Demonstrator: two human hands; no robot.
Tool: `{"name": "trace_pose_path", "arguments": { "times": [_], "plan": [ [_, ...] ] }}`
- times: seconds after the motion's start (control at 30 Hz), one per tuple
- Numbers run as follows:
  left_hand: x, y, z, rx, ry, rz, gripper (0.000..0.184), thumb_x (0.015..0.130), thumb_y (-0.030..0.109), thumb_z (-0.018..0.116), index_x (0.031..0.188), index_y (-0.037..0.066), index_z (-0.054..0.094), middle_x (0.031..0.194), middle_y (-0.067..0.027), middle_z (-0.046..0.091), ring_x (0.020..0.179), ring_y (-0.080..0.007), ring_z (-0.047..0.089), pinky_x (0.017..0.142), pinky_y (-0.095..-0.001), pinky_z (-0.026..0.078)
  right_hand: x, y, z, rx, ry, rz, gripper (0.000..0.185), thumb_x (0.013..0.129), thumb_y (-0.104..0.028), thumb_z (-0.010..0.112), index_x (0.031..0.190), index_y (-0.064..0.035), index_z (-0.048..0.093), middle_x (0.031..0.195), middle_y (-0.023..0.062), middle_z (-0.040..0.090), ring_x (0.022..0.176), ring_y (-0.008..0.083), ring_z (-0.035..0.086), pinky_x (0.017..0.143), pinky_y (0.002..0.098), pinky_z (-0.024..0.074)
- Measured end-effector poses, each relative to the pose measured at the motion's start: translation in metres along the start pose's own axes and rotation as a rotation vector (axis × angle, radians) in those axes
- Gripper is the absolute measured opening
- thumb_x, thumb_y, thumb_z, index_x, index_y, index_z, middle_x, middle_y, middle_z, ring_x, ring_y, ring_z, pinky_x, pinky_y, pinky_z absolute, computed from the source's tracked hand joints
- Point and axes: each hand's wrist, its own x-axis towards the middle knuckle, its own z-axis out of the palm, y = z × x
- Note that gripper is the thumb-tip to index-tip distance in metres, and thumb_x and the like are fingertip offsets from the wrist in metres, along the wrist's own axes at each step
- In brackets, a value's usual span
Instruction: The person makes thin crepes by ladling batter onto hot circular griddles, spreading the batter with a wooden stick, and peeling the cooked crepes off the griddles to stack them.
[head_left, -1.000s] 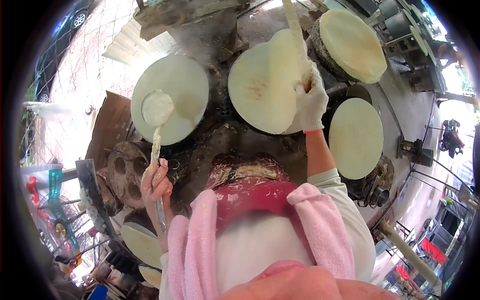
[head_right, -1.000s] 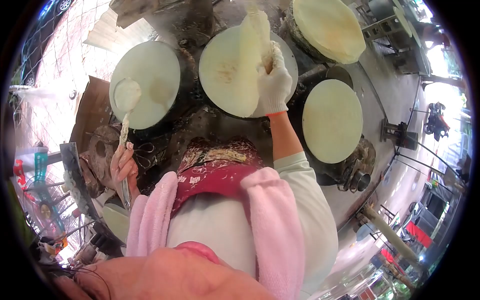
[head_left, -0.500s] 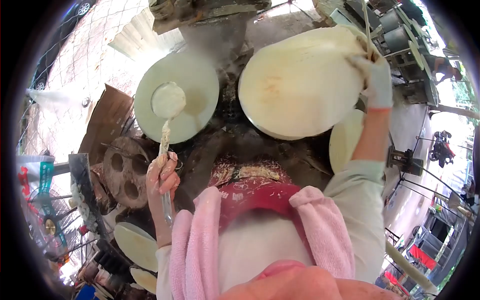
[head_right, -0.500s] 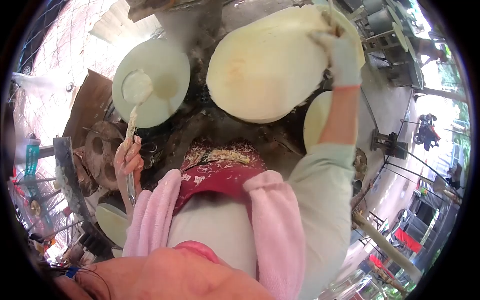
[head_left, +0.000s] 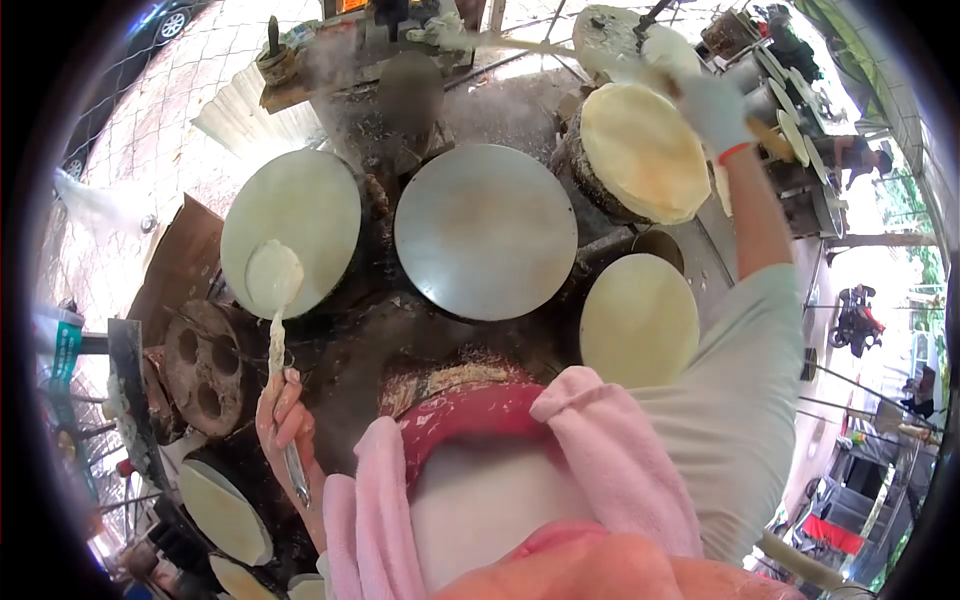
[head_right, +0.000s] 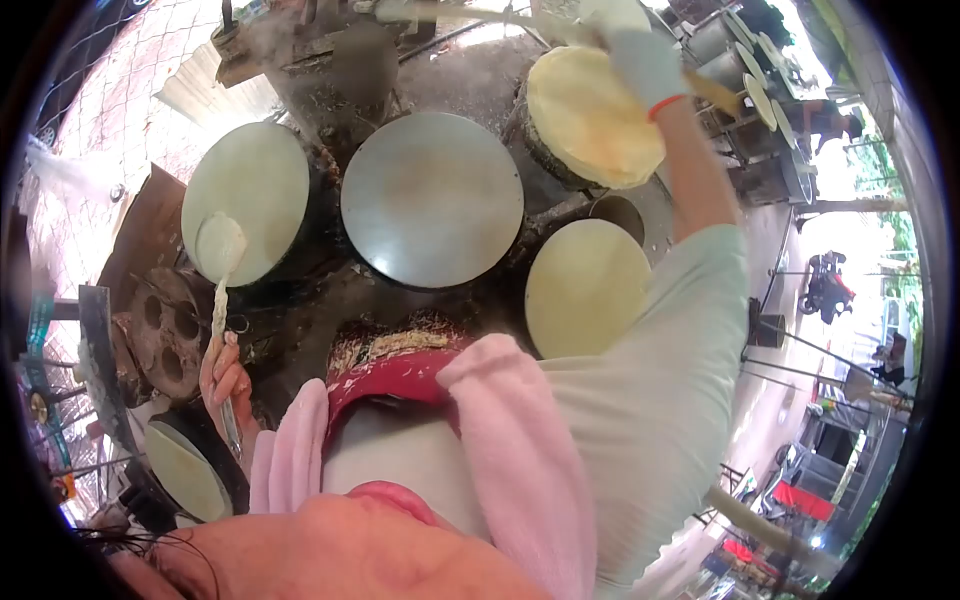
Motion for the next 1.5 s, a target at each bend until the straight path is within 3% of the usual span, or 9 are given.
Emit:
{"name": "trace_pose_path", "arguments": {
  "times": [0.37,0.43,0.47,0.63,0.73,0.83,1.17,1.27,1.5],
  "plan": [
    [-0.081,-0.050,-0.012,-0.396,0.079,0.199,0.037,0.107,0.019,0.029,0.119,-0.013,0.043,0.068,-0.0004,0.042,0.035,-0.0057,0.034,0.037,-0.0201,0.032,-0.075,-0.099,0.221,0.331,0.264,-0.055,0.031,0.089,-0.012,0.049,0.116,-0.0166,0.065,0.087,0.0103,0.068,0.077,0.0267,0.068,0.064,0.0392,0.0546],
    [-0.088,-0.067,0.039,-0.361,0.296,0.405,0.037,0.107,0.018,0.027,0.119,-0.015,0.039,0.066,-0.0001,0.043,0.036,-0.0051,0.036,0.034,-0.0208,0.033,-0.079,-0.110,0.185,0.491,0.052,0.007,0.026,0.086,-0.017,0.057,0.109,-0.0105,0.068,0.101,0.0138,0.070,0.089,0.0315,0.068,0.076,0.0435,0.0538],
    [-0.085,-0.062,0.001,-0.485,-0.119,0.202,0.035,0.107,0.017,0.028,0.116,-0.015,0.040,0.063,0.0025,0.042,0.036,-0.0041,0.040,0.031,-0.0208,0.030,-0.078,-0.123,0.122,0.499,-0.111,-0.016,0.030,0.085,-0.018,0.060,0.112,-0.0072,0.068,0.104,0.0146,0.070,0.094,0.0327,0.067,0.080,0.0436,0.0531],
    [-0.087,-0.052,-0.003,-0.198,0.131,0.392,0.031,0.104,0.024,0.042,0.103,-0.006,0.051,0.063,0.0081,0.037,0.034,0.0025,0.034,0.034,-0.0178,0.024,-0.014,-0.067,0.232,0.347,-0.171,-0.101,0.041,0.085,-0.014,0.061,0.124,-0.0021,0.060,0.116,0.0151,0.066,0.097,0.0299,0.066,0.083,0.0399,0.0527],
    [-0.112,-0.052,-0.039,-0.194,0.177,0.518,0.031,0.104,0.024,0.041,0.104,-0.006,0.051,0.064,0.0079,0.037,0.034,0.0025,0.034,0.034,-0.0176,0.025,0.028,-0.041,0.398,1.657,-0.307,0.126,0.037,0.086,-0.006,0.060,0.123,-0.0017,0.061,0.111,0.0104,0.067,0.088,0.0247,0.066,0.072,0.0342,0.0538],
    [-0.160,-0.059,-0.068,-0.255,0.273,0.632,0.030,0.104,0.021,0.040,0.104,-0.007,0.051,0.064,0.0067,0.037,0.034,0.0024,0.035,0.033,-0.0184,0.026,-0.044,-0.154,0.152,0.818,-0.181,0.189,0.044,0.088,-0.008,0.065,0.128,0.0073,0.056,0.124,0.0189,0.062,0.106,0.0265,0.063,0.091,0.0331,0.0504],
    [-0.345,-0.085,-0.173,-0.120,0.711,0.873,0.030,0.102,0.030,0.048,0.103,0.001,0.056,0.061,0.0060,0.038,0.036,-0.0036,0.031,0.036,-0.0226,0.024,-0.255,-0.681,-0.104,1.500,-0.669,-0.849,0.033,0.087,-0.021,0.072,0.115,-0.0043,0.067,0.091,0.0048,0.071,0.082,0.0138,0.065,0.076,0.0278,0.0503],
    [-0.399,-0.108,-0.190,-0.187,0.874,0.966,0.034,0.101,0.034,0.049,0.105,0.001,0.057,0.059,0.0055,0.037,0.036,-0.0049,0.030,0.036,-0.0228,0.023,-0.338,-0.802,-0.208,1.205,-0.243,-1.344,0.038,0.085,-0.036,0.068,0.117,-0.0154,0.065,0.102,0.0146,0.068,0.094,0.0363,0.064,0.080,0.0427,0.0507],
    [-0.460,-0.159,-0.189,-0.564,1.336,1.110,0.030,0.101,0.034,0.049,0.105,0.006,0.058,0.062,0.0054,0.043,0.035,-0.0051,0.029,0.035,-0.0222,0.026,-0.476,-1.005,-0.343,0.916,0.125,-1.671,0.047,0.083,-0.035,0.067,0.123,-0.0121,0.056,0.108,0.0151,0.065,0.101,0.0366,0.061,0.085,0.0444,0.0511]
  ]
}}
